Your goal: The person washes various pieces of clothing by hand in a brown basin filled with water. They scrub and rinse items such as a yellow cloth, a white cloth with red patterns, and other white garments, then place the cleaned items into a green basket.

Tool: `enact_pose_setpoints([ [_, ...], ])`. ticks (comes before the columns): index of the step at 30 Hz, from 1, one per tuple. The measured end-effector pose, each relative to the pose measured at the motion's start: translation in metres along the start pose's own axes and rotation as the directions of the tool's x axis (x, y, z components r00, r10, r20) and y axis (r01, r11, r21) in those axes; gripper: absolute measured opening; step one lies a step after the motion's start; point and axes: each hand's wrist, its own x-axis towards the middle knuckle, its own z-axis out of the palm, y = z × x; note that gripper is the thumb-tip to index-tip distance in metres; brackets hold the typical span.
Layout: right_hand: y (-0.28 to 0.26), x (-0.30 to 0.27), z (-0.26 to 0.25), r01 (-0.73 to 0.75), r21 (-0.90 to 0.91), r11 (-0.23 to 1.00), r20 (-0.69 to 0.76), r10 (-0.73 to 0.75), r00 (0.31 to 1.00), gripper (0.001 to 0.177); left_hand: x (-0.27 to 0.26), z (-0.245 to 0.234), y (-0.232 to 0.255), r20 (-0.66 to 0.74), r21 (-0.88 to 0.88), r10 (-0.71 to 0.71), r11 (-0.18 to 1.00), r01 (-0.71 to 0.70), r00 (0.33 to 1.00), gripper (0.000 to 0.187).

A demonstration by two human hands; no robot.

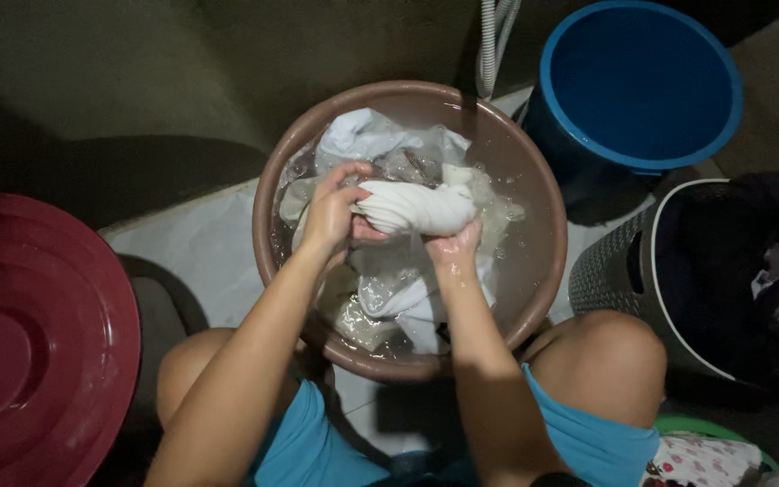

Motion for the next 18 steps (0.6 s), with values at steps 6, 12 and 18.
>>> enact_pose_setpoints([
  [6,-0.002,-0.016,-0.008,0.041,-0.410,0.911,0.130,0.014,0.991,0.033,0.009,0.004,-0.013,0.279,-0.363,0.094,0.932,0.015,0.956,0.041],
  [12,0.000,-0.067,0.053,0.069,-0.509,0.858,0.199,0.039,0.979,0.043,0.002,0.025,-0.029,0.435,-0.157,0.528,0.842,-0.516,0.729,0.073],
  [18,-0.004,-0.063,0.053,-0.283,-0.193,0.940,0.020,0.292,0.956,0.058,-0.012,0.035,0.011,0.702,0.498,0.667,-0.211,-0.841,0.249,0.052],
])
